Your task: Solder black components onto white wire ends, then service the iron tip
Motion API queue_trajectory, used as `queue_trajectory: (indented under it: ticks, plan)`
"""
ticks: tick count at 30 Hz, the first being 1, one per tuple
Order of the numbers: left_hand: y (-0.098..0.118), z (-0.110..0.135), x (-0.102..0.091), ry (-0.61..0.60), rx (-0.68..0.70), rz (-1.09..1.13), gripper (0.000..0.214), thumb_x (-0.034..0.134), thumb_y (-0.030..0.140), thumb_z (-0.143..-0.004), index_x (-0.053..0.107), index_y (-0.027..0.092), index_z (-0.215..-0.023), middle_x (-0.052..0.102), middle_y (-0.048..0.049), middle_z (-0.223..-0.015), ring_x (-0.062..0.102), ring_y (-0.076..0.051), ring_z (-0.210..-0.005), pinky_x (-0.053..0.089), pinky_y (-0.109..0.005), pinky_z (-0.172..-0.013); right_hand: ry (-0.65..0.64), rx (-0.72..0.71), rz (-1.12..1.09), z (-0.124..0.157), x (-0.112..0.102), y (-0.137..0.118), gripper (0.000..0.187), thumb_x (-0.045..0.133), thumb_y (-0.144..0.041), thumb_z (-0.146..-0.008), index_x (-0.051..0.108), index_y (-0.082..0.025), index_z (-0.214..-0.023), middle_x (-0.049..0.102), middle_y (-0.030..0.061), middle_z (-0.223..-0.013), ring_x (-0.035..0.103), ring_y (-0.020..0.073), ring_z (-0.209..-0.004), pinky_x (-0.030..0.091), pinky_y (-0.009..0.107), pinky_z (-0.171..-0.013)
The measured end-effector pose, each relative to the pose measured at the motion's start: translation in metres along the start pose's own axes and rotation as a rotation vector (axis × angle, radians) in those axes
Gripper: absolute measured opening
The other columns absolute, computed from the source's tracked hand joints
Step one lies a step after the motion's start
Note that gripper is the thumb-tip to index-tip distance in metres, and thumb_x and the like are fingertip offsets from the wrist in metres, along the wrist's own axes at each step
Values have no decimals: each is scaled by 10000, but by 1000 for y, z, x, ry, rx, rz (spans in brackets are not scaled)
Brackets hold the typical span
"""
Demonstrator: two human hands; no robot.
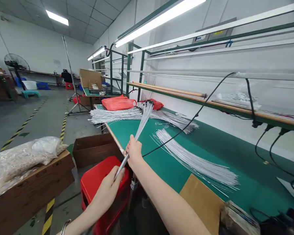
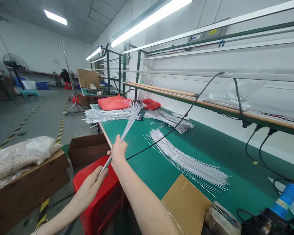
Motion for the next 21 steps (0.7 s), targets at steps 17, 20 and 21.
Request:
queue_trajectory:
  ticks: [17,20,21]
  plan:
    - [-9,-277,-149,-46,299,-708,318,618,455,-1079,698,158,-998,705,-22,-888,689,-184,-802,593,-374,-802,-191,-541,981,19,-88,99,191,637,-289,-1057,646,-197,-889,679,35,-945,660,244,-945,529,478,-967]
    - [14,-336,-150,-31,343,-810,305,634,444,-1074,714,150,-1084,742,-54,-999,725,-210,-900,611,-411,-857,-172,-623,1040,17,-86,114,161,604,-202,-999,597,-225,-840,682,56,-927,640,275,-916,513,438,-854]
    - [21,-357,-150,-15,348,-841,317,631,452,-1075,713,149,-1118,747,-63,-1018,732,-220,-917,613,-421,-866,-160,-638,1048,14,-87,119,160,598,-192,-986,584,-228,-831,681,58,-910,637,275,-898,507,422,-814]
Point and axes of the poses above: each hand's wrist, its own z-axis away from the middle knuckle, its own x-axis out of the palm, y = z × x, the point moved 4 cm from there along -z, towards the middle knuckle
